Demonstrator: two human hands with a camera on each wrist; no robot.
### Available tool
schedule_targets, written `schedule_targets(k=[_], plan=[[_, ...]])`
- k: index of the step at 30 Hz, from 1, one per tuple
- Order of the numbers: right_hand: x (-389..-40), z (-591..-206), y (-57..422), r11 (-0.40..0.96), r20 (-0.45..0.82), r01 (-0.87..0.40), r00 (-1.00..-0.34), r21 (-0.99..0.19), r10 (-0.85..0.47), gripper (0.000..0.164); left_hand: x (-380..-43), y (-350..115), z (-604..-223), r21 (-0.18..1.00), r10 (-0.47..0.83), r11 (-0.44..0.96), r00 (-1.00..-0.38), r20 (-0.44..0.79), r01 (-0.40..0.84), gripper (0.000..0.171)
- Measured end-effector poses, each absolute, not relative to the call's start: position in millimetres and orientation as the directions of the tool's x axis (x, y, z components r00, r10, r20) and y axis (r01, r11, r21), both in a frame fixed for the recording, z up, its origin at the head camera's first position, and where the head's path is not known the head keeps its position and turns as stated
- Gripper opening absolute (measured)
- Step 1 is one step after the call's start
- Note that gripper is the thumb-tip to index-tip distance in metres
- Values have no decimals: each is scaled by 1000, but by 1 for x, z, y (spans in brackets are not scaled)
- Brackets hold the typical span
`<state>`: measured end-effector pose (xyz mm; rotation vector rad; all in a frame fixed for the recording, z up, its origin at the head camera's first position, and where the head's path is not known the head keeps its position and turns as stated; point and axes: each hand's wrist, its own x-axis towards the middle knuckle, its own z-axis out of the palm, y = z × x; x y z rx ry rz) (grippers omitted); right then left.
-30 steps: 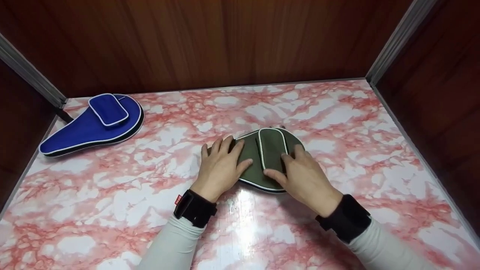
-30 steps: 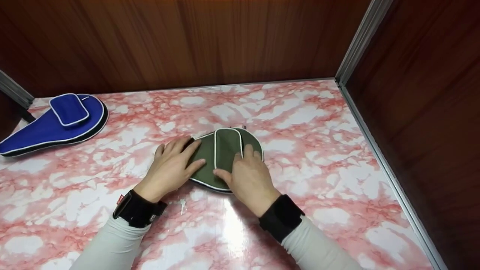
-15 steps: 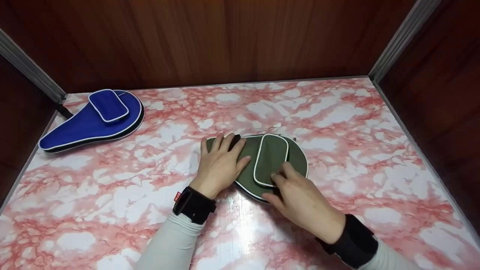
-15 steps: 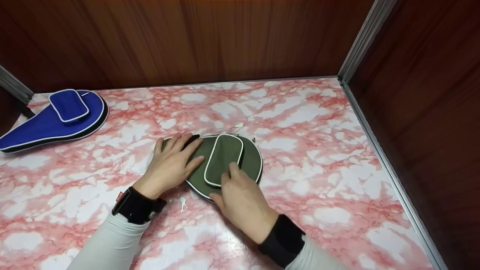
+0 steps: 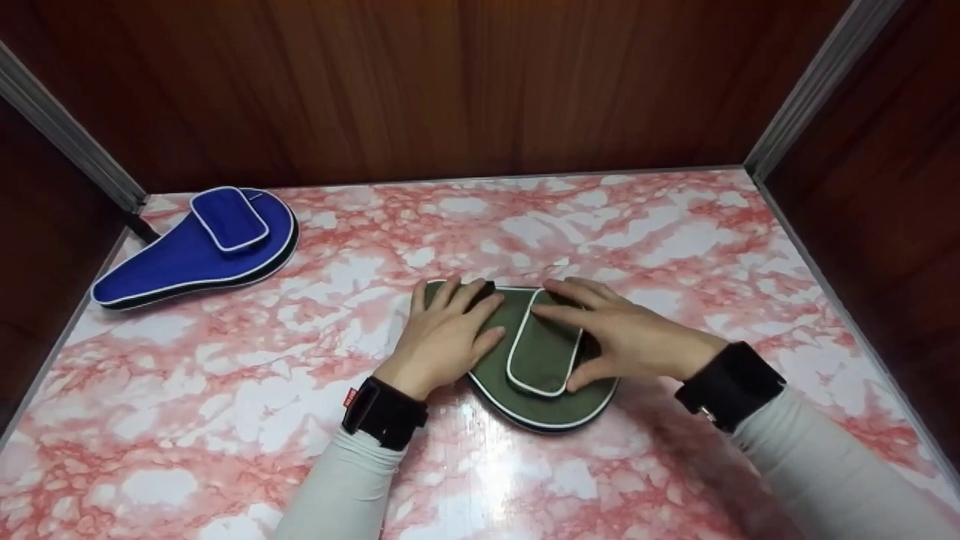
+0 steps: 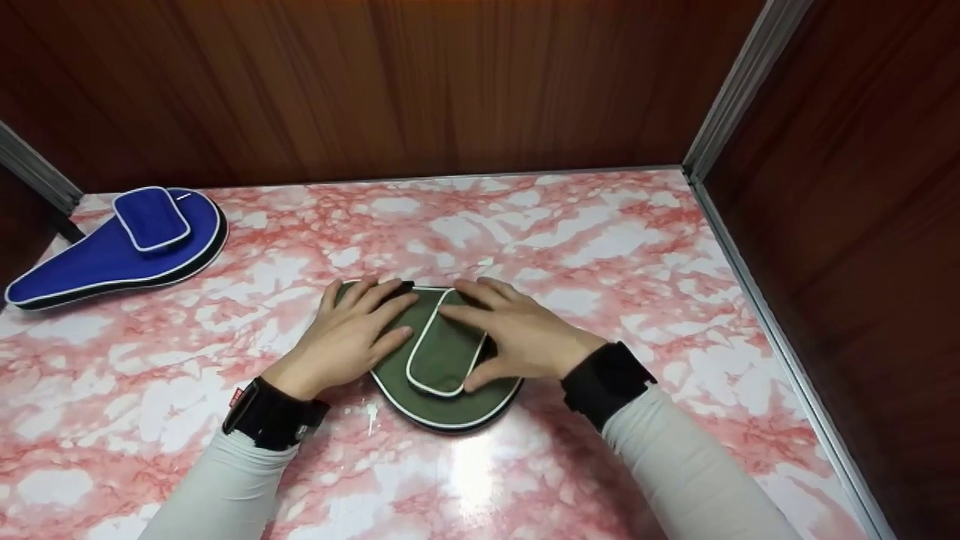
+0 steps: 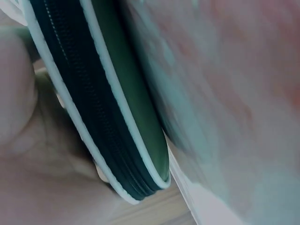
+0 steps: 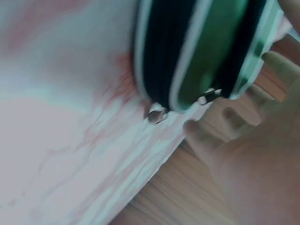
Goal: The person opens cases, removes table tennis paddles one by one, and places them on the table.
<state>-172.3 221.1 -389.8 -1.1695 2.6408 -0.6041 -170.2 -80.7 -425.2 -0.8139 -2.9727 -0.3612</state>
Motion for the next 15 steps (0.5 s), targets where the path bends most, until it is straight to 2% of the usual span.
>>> schedule_targets(k=[3, 11, 15], plan=[[-172, -394, 221, 606, -29, -665, -663, -436, -748, 109, -170, -79, -425, 211, 513, 826, -853, 99, 522, 56], [-152, -408, 201, 699, 12, -630, -746, -340, -666, 110, -165, -74, -423, 185, 481, 839, -856, 190, 512, 49], [-144, -413, 192, 721, 44, -625, -764, -301, -644, 109, -164, -74, -424, 177, 468, 838, -847, 253, 516, 45]])
